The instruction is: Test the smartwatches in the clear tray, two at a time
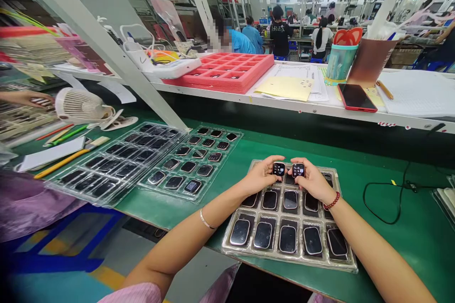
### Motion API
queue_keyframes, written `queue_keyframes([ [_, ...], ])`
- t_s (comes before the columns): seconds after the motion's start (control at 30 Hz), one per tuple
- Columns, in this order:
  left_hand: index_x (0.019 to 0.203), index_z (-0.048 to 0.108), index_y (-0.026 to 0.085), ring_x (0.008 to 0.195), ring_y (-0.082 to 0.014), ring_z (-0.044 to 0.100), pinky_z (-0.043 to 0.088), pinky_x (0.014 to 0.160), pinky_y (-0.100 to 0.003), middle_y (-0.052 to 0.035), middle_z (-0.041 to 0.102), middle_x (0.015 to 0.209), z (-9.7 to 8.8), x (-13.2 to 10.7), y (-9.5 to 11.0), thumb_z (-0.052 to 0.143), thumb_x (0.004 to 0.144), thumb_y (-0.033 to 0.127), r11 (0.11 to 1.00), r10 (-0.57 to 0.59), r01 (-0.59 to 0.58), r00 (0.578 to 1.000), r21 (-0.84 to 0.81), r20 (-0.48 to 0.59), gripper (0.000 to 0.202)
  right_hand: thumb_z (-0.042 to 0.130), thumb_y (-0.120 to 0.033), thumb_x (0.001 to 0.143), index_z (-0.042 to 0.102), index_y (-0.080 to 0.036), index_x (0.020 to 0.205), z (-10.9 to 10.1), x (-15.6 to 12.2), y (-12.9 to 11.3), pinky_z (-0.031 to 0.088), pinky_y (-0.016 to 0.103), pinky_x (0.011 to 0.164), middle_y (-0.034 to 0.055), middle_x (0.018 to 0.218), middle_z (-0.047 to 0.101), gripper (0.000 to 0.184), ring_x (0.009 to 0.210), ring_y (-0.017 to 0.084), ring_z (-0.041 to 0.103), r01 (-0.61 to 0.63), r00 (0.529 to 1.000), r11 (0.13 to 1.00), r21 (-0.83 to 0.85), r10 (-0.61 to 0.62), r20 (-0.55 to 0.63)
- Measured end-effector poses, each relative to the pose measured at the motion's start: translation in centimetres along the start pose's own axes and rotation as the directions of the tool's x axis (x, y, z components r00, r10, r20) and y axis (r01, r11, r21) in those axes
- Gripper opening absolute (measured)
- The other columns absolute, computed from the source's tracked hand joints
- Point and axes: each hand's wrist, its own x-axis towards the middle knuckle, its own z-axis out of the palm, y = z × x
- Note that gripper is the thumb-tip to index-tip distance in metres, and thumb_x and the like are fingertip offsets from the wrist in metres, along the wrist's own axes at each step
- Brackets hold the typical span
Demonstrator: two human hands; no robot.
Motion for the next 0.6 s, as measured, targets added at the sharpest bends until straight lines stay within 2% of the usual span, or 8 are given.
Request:
queue_keyframes([
  [0.1,0.132,0.044,0.018,0.078,-0.0138,0.063,0.045,0.066,-0.023,-0.0073,0.068,0.096,-0.1,0.1,-0.2,0.064,0.070,0.011,1.000,0.000,0.000,1.000,-0.007,0.018,0.066,0.061,-0.017,0.073,0.050,-0.022,0.113,-0.1,0.1,0.3,0.044,0.023,0.050,0.0035,0.095,0.064,0.042,0.062,0.011,0.054,0.005,1.000,1.000,0.000,-0.005,0.010],
  [0.2,0.117,0.058,0.014,0.059,-0.0106,0.060,0.036,0.049,-0.019,-0.0071,0.068,0.085,-0.3,0.2,-0.3,0.059,0.081,0.031,0.998,-0.062,0.062,0.998,0.017,0.012,0.039,0.055,-0.032,0.084,0.057,-0.019,0.103,-0.4,0.2,0.7,0.044,0.026,0.050,0.0041,0.086,0.066,0.022,0.053,0.010,0.053,-0.001,1.000,0.998,0.056,0.000,0.016],
  [0.27,0.109,0.062,0.013,0.054,-0.0098,0.058,0.032,0.045,-0.019,-0.0078,0.068,0.082,-0.4,0.2,-0.2,0.051,0.087,0.042,0.995,-0.094,0.094,0.996,0.024,-0.002,0.039,0.046,-0.042,0.090,0.060,-0.019,0.100,-0.6,0.3,0.8,0.045,0.027,0.049,0.0050,0.082,0.066,0.028,0.051,0.011,0.053,-0.007,1.000,0.994,0.110,0.006,0.006],
  [0.37,0.126,0.051,0.017,0.058,-0.0105,0.059,0.035,0.047,-0.019,-0.0066,0.068,0.086,-0.4,0.1,-0.2,0.058,0.082,0.038,0.997,-0.076,0.076,0.997,0.000,-0.014,0.049,0.056,-0.038,0.085,0.058,-0.021,0.107,-0.5,0.3,0.8,0.045,0.026,0.050,0.0042,0.087,0.067,0.027,0.056,0.012,0.055,-0.009,1.000,0.993,0.116,0.011,-0.015],
  [0.43,0.134,0.043,0.019,0.064,-0.0109,0.060,0.038,0.051,-0.019,-0.0059,0.068,0.092,-0.3,0.1,-0.2,0.067,0.074,0.027,0.999,-0.044,0.044,0.999,-0.012,-0.016,0.065,0.066,-0.027,0.077,0.054,-0.023,0.114,-0.5,0.3,0.7,0.046,0.024,0.050,0.0032,0.092,0.067,0.040,0.059,0.011,0.055,-0.008,1.000,0.996,0.089,0.010,-0.026],
  [0.47,0.133,0.044,0.019,0.065,-0.0107,0.061,0.038,0.051,-0.019,-0.0060,0.068,0.092,-0.3,0.1,-0.2,0.068,0.072,0.023,0.999,-0.037,0.037,0.999,-0.009,-0.010,0.065,0.068,-0.024,0.075,0.053,-0.023,0.115,-0.5,0.3,0.7,0.046,0.024,0.050,0.0033,0.094,0.068,0.043,0.058,0.011,0.055,-0.007,1.000,0.997,0.080,0.009,-0.026],
  [0.57,0.112,0.058,0.013,0.056,-0.0093,0.059,0.034,0.047,-0.019,-0.0071,0.067,0.087,-0.2,0.1,-0.1,0.058,0.081,0.032,0.998,-0.060,0.059,0.998,0.022,0.012,0.036,0.059,-0.035,0.083,0.058,-0.020,0.107,-0.7,0.4,1.0,0.045,0.025,0.047,0.0061,0.091,0.069,0.029,0.053,0.011,0.056,-0.017,1.000,0.994,0.106,0.017,0.002],
  [0.6,0.107,0.060,0.012,0.054,-0.0091,0.058,0.033,0.045,-0.019,-0.0074,0.067,0.085,-0.2,0.1,0.0,0.053,0.085,0.036,0.997,-0.068,0.067,0.998,0.031,0.013,0.033,0.054,-0.041,0.086,0.059,-0.019,0.104,-0.7,0.5,1.1,0.045,0.026,0.047,0.0073,0.089,0.070,0.029,0.052,0.012,0.057,-0.018,1.000,0.992,0.129,0.017,0.011],
])
